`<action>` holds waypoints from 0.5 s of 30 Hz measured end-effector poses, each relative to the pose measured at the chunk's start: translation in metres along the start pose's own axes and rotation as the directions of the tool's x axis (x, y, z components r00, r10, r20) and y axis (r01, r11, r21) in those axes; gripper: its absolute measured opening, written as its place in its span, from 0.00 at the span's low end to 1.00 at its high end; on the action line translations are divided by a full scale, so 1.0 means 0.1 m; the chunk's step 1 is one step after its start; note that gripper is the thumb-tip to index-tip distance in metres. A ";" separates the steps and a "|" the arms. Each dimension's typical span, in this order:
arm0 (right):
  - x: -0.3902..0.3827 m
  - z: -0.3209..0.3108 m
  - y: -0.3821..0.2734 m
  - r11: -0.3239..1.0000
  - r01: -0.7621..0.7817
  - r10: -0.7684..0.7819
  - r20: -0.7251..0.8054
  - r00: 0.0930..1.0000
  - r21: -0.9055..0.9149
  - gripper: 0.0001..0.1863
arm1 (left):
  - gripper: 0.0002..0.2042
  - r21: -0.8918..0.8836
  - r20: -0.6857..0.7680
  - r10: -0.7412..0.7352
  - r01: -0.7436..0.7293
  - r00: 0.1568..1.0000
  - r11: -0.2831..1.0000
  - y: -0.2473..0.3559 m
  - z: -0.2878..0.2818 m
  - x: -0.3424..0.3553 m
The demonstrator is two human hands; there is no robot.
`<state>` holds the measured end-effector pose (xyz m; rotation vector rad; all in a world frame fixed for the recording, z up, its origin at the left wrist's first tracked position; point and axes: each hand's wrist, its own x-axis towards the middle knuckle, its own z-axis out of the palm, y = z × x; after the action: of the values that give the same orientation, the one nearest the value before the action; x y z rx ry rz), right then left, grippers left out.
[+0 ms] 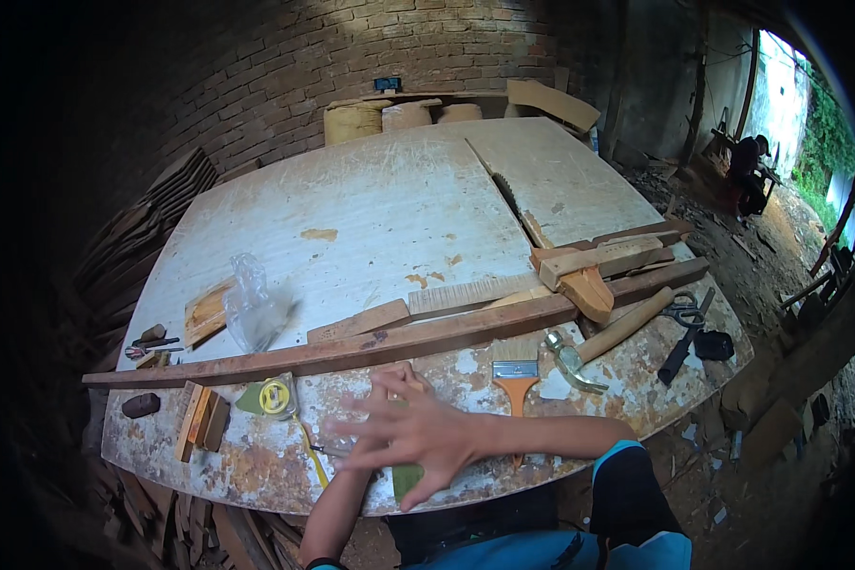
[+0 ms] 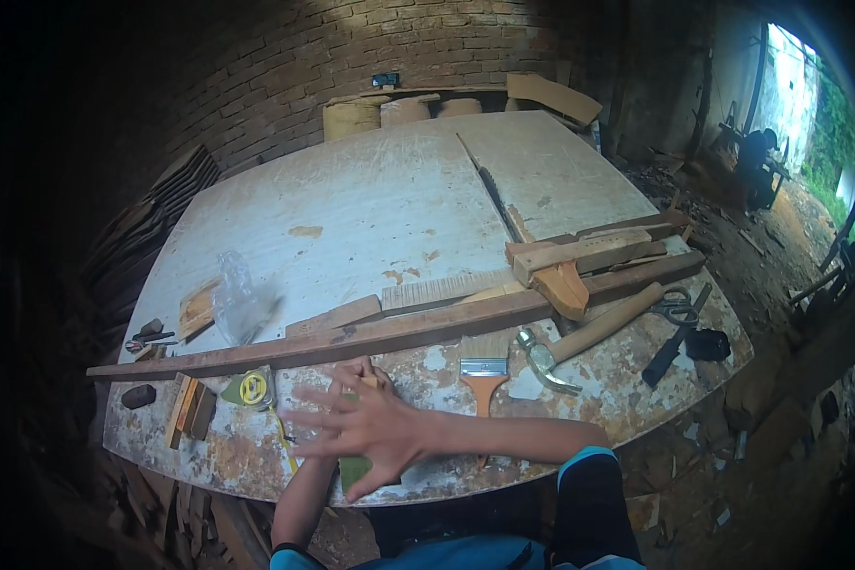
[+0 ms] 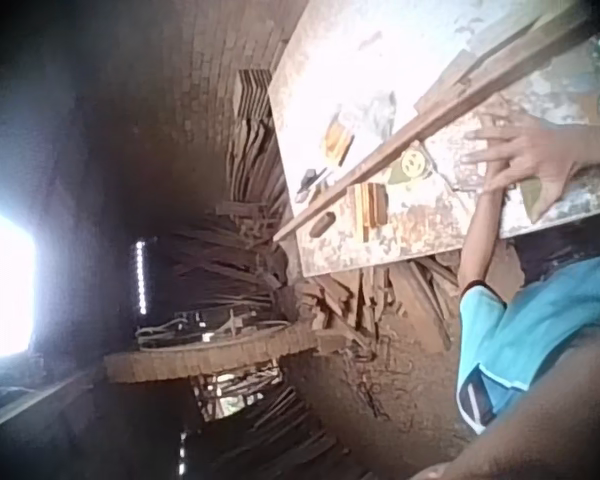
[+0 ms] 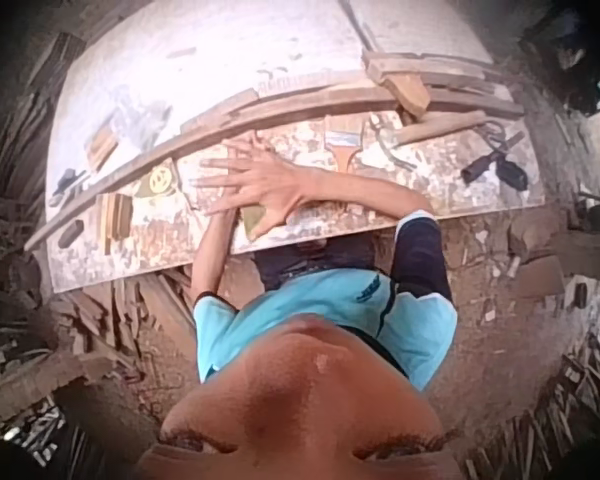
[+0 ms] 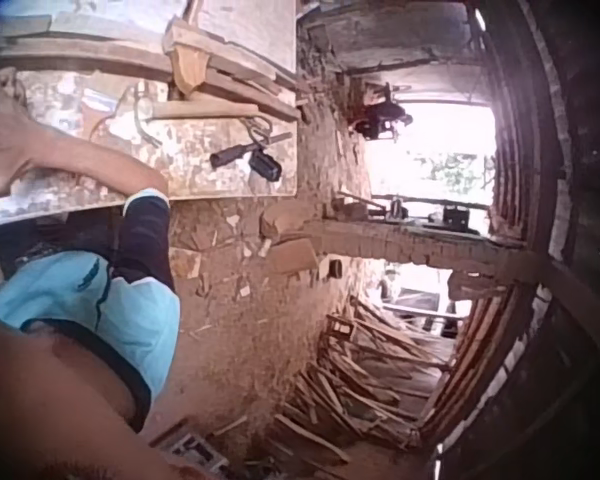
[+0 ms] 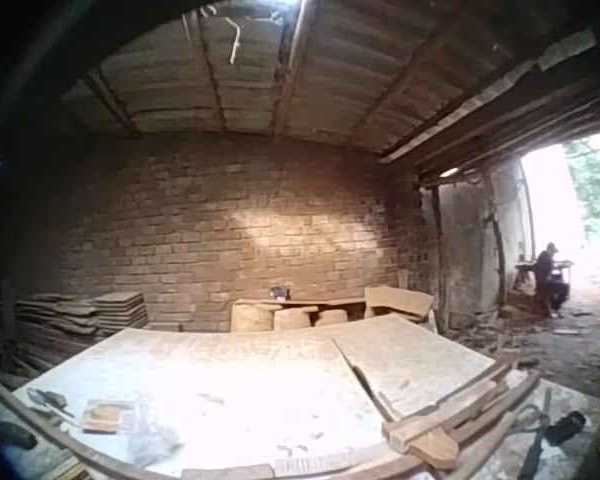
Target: Measure, sand, and assemble wooden blocks in a workshop.
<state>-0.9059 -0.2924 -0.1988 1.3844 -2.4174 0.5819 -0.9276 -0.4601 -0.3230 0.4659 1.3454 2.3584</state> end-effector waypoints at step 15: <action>-0.07 0.30 -0.04 0.989 -0.018 0.059 -0.286 0.956 0.145 0.39 | 0.28 0.109 0.036 -0.259 0.254 0.965 0.961 0.08 -0.14 0.27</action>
<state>-0.9005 -0.3039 -0.2276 1.2076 -2.2071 0.9131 -0.9593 -0.4610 -0.3203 0.3529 1.4170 2.0622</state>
